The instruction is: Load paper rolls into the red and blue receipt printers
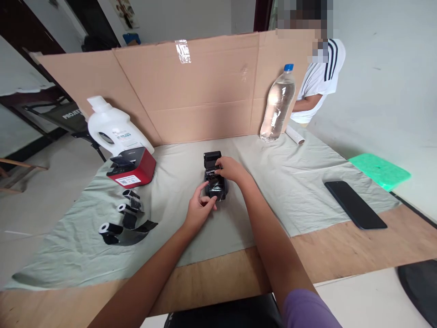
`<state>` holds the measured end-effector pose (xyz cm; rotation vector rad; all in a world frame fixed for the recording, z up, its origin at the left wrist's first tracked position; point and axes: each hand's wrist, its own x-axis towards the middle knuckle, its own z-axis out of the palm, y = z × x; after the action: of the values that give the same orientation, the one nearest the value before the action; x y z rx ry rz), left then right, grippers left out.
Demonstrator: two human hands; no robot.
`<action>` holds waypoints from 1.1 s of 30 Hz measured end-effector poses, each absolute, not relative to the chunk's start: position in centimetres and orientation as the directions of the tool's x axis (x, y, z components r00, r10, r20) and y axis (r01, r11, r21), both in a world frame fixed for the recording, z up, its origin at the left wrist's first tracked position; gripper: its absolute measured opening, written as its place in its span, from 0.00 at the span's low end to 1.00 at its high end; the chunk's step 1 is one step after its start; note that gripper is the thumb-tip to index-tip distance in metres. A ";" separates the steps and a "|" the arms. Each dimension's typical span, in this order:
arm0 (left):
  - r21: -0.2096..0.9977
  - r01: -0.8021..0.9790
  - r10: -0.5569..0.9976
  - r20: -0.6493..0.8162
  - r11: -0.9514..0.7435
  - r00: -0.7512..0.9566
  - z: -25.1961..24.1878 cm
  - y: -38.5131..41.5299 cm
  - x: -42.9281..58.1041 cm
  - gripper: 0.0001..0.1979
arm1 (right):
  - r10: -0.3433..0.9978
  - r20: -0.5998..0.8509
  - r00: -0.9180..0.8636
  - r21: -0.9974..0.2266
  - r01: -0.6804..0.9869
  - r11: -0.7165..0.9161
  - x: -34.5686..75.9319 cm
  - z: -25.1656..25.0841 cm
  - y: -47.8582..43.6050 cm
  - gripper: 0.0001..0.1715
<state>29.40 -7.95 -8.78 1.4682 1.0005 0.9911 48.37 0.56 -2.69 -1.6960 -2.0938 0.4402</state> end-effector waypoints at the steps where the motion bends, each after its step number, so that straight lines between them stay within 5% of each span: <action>1: 0.993 0.075 0.949 0.066 -0.093 0.308 -8.9 -8.0 29.4 0.36 | 0.977 0.116 -0.181 -0.498 0.840 0.214 48.3 -2.8 0.6 0.13; 12: 0.999 0.042 0.951 0.006 -0.020 0.310 -9.5 -6.9 29.5 0.35 | 0.998 0.058 0.013 -0.370 0.929 0.009 45.9 -4.2 0.4 0.10; 16: 0.997 0.064 0.943 0.024 -0.049 0.332 -10.0 -6.8 29.5 0.33 | 0.980 0.144 0.140 -0.462 0.885 -0.059 45.7 -4.6 0.7 0.15; 20: 0.995 0.077 0.937 0.037 -0.068 0.348 -10.1 -6.7 29.6 0.26 | 0.943 0.250 0.221 -0.681 0.732 0.009 46.3 -5.5 1.7 0.27; 24: 0.992 0.098 0.923 0.033 -0.076 0.382 -9.8 -6.8 29.5 0.16 | 0.955 0.237 0.181 -0.774 0.629 0.073 47.4 -5.9 2.4 0.30; 33: 0.993 0.110 0.917 -0.002 -0.045 0.400 -9.5 -7.2 29.3 0.13 | 0.985 0.156 -0.075 -0.658 0.735 0.161 48.9 -3.0 0.9 0.19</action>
<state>29.34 -7.16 -9.49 1.4763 0.9688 0.8568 48.85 0.89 -3.01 -1.6296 -1.8683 0.5619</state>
